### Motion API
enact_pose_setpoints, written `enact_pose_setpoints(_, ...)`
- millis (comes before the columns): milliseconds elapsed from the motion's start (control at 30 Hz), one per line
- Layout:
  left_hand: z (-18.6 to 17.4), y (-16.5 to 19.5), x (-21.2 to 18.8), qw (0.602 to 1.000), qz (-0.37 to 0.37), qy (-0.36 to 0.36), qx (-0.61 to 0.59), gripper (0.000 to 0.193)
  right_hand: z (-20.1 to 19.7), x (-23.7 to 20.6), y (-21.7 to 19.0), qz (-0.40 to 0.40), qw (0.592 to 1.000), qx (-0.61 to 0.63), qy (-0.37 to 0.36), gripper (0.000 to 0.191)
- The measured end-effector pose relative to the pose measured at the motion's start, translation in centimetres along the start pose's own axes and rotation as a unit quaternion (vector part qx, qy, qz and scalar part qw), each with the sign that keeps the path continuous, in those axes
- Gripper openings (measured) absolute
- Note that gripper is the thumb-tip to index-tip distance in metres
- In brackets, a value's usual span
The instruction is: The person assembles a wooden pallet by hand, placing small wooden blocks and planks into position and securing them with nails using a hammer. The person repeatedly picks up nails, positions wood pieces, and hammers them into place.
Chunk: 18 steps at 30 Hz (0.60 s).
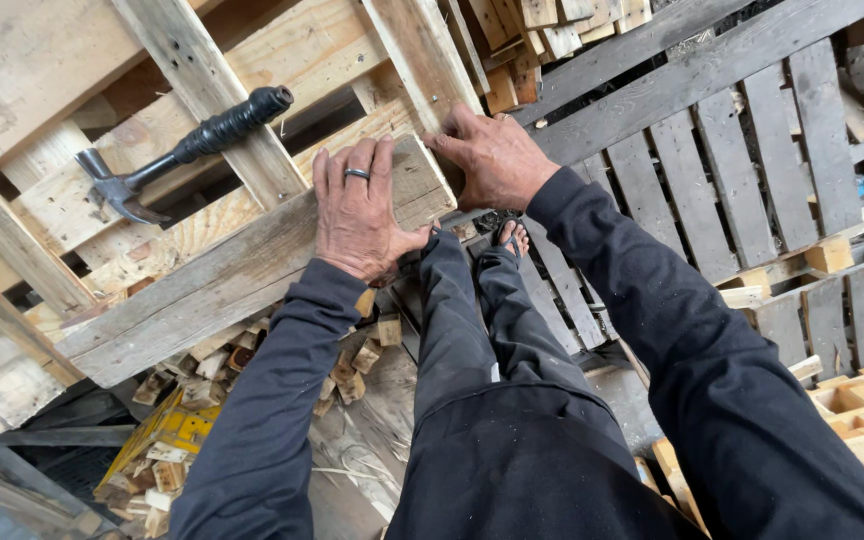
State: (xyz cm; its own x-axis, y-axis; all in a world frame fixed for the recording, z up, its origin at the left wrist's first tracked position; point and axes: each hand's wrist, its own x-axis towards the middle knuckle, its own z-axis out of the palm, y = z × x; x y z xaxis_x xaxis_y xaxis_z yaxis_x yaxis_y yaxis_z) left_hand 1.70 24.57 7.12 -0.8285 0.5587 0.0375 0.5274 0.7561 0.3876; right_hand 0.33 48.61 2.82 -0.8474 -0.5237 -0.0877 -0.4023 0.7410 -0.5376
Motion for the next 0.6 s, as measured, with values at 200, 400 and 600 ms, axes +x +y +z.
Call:
enact_pose_setpoints(200,-0.4,-0.3,0.1,1.000,0.011,-0.014,-0.006,0.125,0.1,0.1,0.1,-0.012,1.000,0.026,0.009,0.082)
enact_pose_setpoints(400,-0.4,0.4,0.4,0.999,-0.012,-0.004,0.035,0.128,-0.7,0.3,-0.4,0.005,1.000,-0.009,-0.010,0.082)
enact_pose_setpoints(600,0.5,-0.3,0.5,0.999,-0.017,-0.032,0.028,0.131,-0.5,0.6,-0.3,-0.004,1.000,-0.013,-0.011,0.087)
